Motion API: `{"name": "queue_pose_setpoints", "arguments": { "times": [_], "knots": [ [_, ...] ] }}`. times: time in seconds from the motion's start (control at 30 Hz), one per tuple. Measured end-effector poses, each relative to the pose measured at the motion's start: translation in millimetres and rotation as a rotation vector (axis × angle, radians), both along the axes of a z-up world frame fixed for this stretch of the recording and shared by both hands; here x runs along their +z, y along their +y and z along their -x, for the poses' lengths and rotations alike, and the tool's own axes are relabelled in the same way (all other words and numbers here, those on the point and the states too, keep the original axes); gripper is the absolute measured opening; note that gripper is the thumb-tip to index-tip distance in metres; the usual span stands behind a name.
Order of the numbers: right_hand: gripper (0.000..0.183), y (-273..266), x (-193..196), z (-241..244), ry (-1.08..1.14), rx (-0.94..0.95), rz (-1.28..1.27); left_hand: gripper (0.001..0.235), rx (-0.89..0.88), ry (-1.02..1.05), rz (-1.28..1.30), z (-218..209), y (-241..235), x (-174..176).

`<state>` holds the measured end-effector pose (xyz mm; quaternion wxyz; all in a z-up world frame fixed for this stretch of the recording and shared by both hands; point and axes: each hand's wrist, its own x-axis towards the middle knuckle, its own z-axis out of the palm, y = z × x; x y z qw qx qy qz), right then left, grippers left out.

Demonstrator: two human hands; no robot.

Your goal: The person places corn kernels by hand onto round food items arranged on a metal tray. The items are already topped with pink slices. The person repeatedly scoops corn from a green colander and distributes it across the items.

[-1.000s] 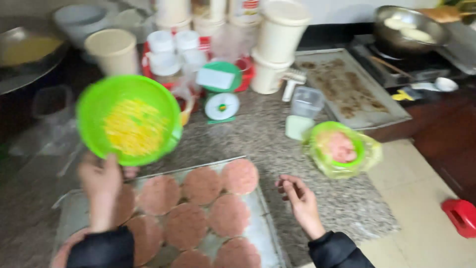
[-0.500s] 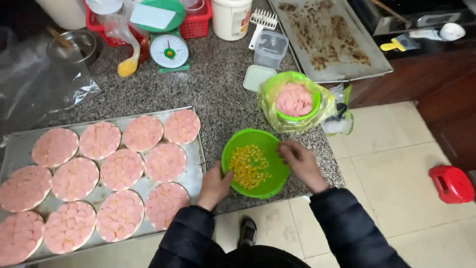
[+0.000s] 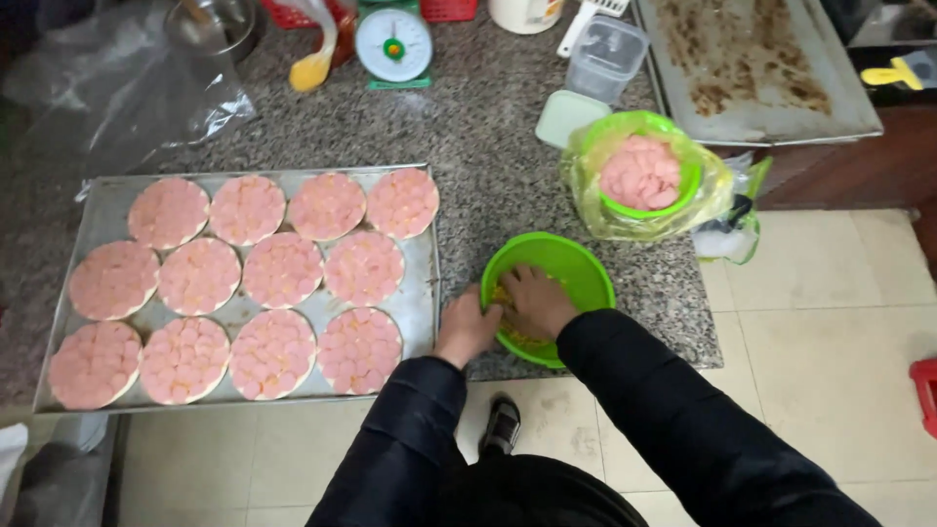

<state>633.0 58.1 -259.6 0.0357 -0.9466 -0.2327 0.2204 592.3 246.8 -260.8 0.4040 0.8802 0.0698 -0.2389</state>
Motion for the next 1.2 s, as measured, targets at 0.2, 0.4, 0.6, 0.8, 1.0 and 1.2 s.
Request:
{"name": "queue_pose_setpoints", "arguments": {
  "times": [0.2, 0.4, 0.6, 0.8, 1.0, 1.2],
  "knots": [
    [0.048, -17, 47, 18, 0.238, -0.036, -0.221, 0.044, -0.039, -0.060, 0.126, 2, 15, 7],
    [0.077, -18, 35, 19, 0.061, -0.387, 0.149, 0.034, -0.048, -0.090, 0.242, -9, 21, 2],
    [0.074, 22, -28, 26, 0.090, -0.397, 0.055, 0.055, -0.077, -0.008, 0.289, -20, 20, -27],
    [0.052, 28, -9, 20, 0.062, -0.557, -0.024, 0.035, -0.060, -0.003, 0.351, -25, 29, -13],
    [0.036, -49, -55, -25, 0.290, -0.996, -0.835, 0.069, -0.138, -0.083, 0.231, -31, 29, 7],
    [0.039, -38, 17, -19, 0.458, -1.110, -0.968, 0.076, -0.099, -0.065, 0.107, -24, 55, 100]
  ]
}}
